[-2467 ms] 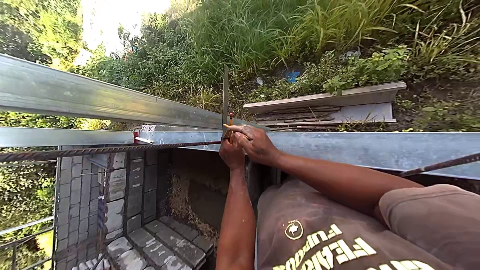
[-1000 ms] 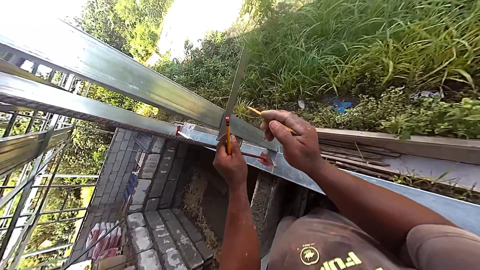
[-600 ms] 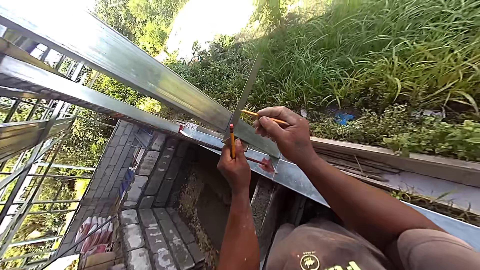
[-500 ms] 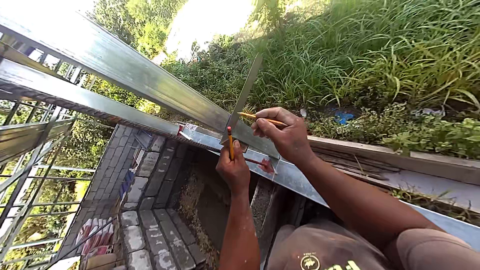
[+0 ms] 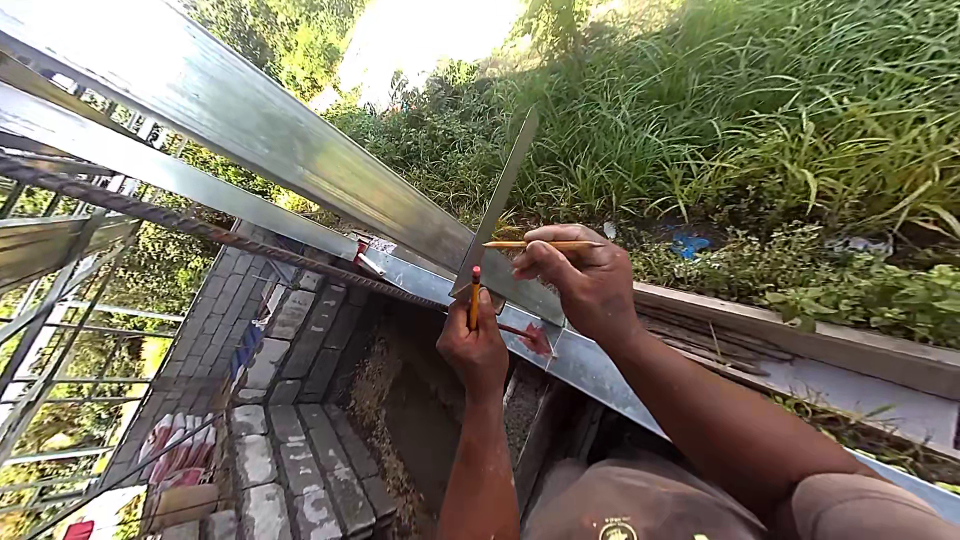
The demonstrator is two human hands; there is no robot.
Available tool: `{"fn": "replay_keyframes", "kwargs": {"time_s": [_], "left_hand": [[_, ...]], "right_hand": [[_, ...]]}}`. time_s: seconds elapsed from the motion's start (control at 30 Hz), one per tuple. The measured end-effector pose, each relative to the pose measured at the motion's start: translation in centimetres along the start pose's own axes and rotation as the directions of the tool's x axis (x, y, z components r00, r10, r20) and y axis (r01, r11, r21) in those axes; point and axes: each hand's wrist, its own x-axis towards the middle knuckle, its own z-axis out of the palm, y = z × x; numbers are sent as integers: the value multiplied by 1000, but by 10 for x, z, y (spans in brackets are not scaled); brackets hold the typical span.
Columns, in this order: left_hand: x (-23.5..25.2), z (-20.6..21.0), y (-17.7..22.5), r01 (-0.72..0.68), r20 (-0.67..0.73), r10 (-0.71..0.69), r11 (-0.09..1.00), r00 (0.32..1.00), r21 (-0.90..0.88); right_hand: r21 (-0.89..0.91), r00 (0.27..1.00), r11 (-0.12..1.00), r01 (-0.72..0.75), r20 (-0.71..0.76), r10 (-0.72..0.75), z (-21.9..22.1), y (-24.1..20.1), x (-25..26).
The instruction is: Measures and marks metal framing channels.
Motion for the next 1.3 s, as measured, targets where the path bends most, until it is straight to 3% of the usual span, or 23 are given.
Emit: {"fn": "replay_keyframes", "kwargs": {"time_s": [0.87,1.3], "left_hand": [[1,0,0,2,4,-2,1000,1000,-12],[-1,0,1,17,10,-17,999,1000,-49]], "right_hand": [[64,995,995,74,59,-78,10,6,10],[-59,979,994,96,188,-83,14,4,16]]}}
